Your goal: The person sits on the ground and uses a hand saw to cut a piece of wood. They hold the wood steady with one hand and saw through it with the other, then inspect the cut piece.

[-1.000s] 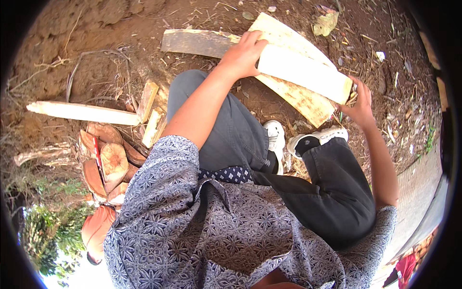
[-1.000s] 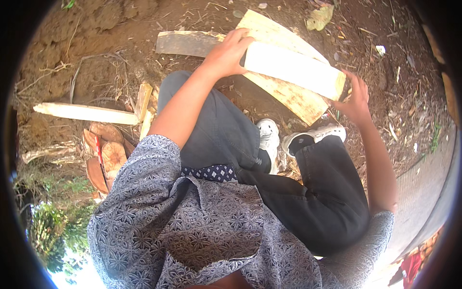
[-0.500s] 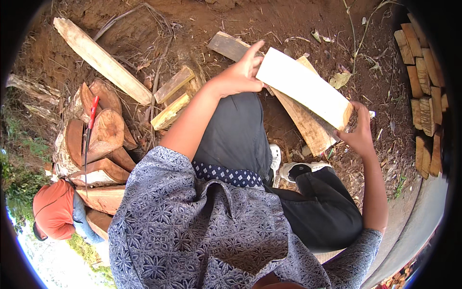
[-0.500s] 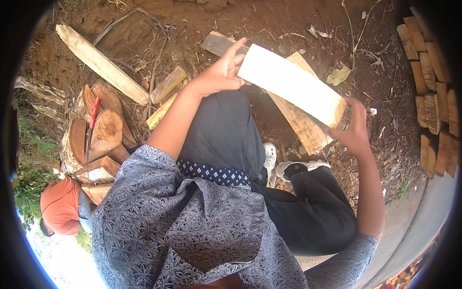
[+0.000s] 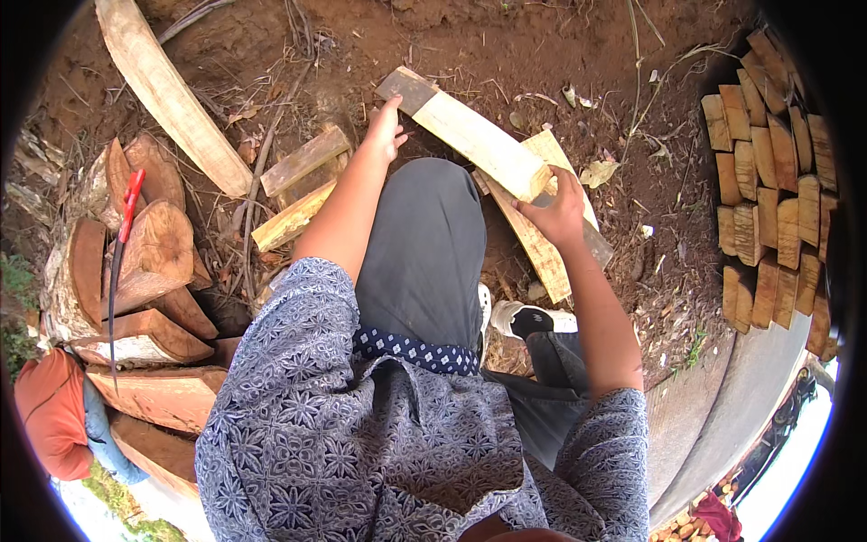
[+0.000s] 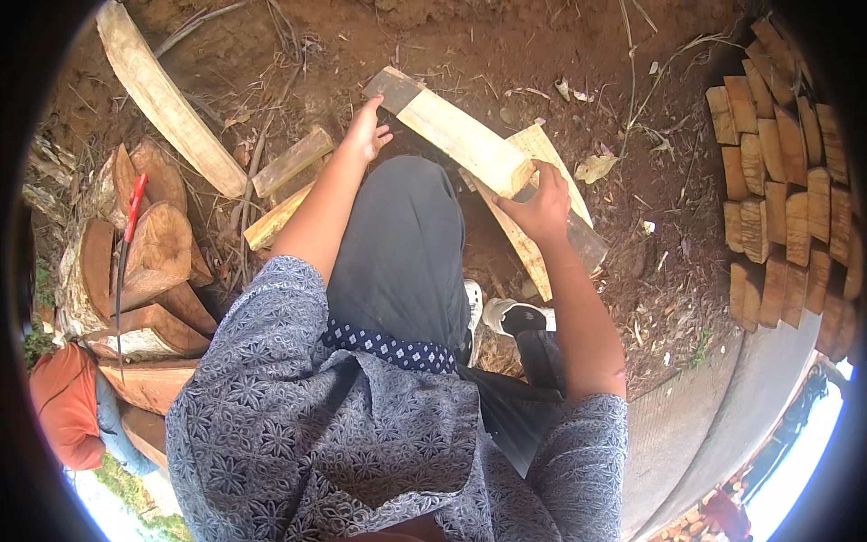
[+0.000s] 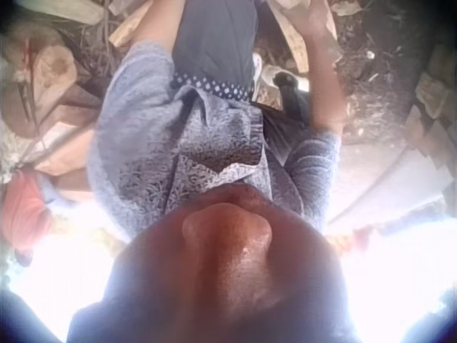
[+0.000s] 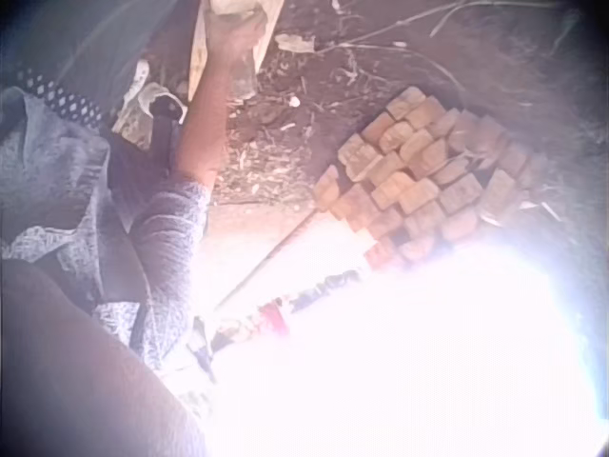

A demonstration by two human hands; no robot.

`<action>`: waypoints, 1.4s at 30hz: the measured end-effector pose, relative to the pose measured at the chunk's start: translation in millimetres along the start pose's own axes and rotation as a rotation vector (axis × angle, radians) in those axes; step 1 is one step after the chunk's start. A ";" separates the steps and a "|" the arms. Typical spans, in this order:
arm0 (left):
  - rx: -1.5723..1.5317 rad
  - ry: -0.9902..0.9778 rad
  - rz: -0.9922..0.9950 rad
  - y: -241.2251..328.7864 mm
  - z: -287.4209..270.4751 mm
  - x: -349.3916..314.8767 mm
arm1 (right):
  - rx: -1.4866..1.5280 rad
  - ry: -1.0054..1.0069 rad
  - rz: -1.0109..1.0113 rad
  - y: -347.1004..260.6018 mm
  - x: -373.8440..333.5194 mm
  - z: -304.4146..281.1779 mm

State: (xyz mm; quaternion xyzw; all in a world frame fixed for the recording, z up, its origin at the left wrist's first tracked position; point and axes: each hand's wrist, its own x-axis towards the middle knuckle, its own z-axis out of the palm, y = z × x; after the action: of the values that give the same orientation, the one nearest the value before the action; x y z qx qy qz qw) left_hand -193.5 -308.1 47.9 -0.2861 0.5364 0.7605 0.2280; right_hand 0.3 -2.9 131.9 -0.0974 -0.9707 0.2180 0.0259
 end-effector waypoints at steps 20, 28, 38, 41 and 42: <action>-0.478 -0.450 0.322 38.8 19.2 -62.5 | 0.179 0.026 -0.037 -20.1 22.3 19.8; -0.584 -0.267 0.342 30.7 11.5 -112.3 | 0.260 -0.030 -0.031 -40.4 -1.6 7.1; -0.548 -0.306 0.329 31.4 9.1 -145.3 | 0.260 0.169 -0.075 -61.1 -30.8 -0.6; -0.521 -0.282 0.354 30.7 7.5 -153.3 | 0.269 0.193 -0.088 -67.8 -34.2 2.7; -0.525 -0.275 0.350 30.4 6.9 -153.9 | 0.270 0.203 -0.100 -68.5 -34.6 4.1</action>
State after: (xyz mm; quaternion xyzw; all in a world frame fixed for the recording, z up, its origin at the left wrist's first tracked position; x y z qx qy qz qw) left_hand -102.0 -317.4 175.2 -0.1334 0.3277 0.9317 0.0829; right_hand 21.6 -72.2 157.3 -0.0660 -0.9287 0.3336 0.1476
